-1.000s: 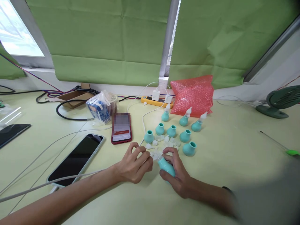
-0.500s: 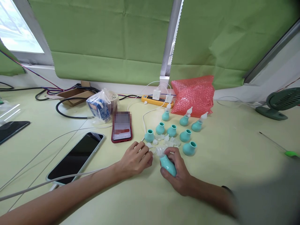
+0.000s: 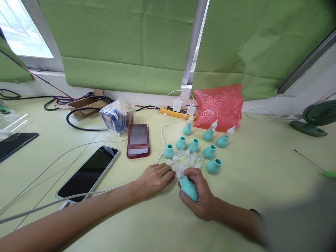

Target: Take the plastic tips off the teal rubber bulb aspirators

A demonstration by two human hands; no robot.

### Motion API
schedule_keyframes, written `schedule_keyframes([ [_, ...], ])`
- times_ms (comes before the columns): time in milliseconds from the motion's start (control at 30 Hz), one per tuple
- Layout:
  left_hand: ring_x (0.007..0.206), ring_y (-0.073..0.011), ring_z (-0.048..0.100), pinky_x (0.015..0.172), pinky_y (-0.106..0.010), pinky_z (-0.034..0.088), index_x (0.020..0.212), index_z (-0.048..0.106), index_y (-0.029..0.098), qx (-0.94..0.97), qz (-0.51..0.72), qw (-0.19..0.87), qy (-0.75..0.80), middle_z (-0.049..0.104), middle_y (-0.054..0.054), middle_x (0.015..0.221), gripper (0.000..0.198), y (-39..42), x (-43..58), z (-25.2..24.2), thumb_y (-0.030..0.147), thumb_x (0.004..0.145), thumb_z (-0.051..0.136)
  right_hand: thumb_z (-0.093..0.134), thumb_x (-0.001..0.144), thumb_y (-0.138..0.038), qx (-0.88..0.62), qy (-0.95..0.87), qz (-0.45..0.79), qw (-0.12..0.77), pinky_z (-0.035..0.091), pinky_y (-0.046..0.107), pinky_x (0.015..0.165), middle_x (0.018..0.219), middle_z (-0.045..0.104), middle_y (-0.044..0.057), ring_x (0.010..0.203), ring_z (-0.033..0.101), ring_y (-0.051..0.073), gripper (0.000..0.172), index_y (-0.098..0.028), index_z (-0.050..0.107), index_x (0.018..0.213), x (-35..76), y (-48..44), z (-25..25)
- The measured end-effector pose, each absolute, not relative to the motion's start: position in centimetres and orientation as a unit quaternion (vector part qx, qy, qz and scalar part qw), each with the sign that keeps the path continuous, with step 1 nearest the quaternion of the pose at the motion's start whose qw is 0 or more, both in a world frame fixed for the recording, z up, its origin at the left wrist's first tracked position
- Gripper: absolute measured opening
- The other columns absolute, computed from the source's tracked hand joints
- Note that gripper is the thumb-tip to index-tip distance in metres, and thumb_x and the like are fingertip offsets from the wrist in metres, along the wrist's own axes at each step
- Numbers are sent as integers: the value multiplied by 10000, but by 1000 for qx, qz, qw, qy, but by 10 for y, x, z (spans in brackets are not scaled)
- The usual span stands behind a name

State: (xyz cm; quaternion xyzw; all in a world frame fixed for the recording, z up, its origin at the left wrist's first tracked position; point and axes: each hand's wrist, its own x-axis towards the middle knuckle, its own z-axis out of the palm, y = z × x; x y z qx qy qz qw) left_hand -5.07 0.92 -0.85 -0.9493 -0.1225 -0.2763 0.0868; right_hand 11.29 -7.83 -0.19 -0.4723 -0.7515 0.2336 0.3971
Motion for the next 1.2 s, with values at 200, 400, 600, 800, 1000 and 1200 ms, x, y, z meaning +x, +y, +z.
schedule_keyframes([
  [200,729,-156,519,590,-252,432,877,487,123,-926,-352,-60,-125,581,-83,807,205,6,-55,-1,64,819,300,430,655,-111,-477,-786,104,379,434,305,629,857,515,48,688,529,168,401,-225,309,1020,112,-82,-1],
  [400,512,-132,452,476,-248,364,717,499,124,-920,-328,-190,-100,510,-53,574,393,-13,-58,18,299,869,181,452,630,-130,-431,-832,30,349,428,298,579,738,568,24,622,562,178,351,-213,363,959,108,-83,-1],
  [600,380,-112,430,398,-237,270,577,490,139,-959,-207,-108,-161,489,-18,436,548,-24,-51,9,495,868,192,466,638,-150,-434,-829,-7,351,404,307,569,683,590,34,589,557,179,229,-181,450,865,105,-82,-4],
  [800,389,-110,405,414,-248,248,544,465,138,-969,-189,-111,-117,468,-19,435,549,-19,-54,16,467,879,180,427,707,-197,-398,-847,-8,353,334,257,481,497,467,-7,463,435,125,93,-184,447,617,106,-78,-4],
  [1000,425,-73,285,429,-212,231,541,381,146,-917,-112,-373,-87,319,43,461,430,-19,-56,30,440,851,332,442,799,-308,-334,-872,74,350,344,230,485,510,472,-10,498,456,109,228,-185,438,608,108,-78,5],
  [1200,436,-66,290,405,-173,252,536,344,148,-795,-123,-563,-190,308,45,470,471,-19,-54,23,445,872,198,512,753,-247,-237,-898,10,370,385,256,521,583,540,12,541,489,125,81,-175,474,755,109,-80,10],
])
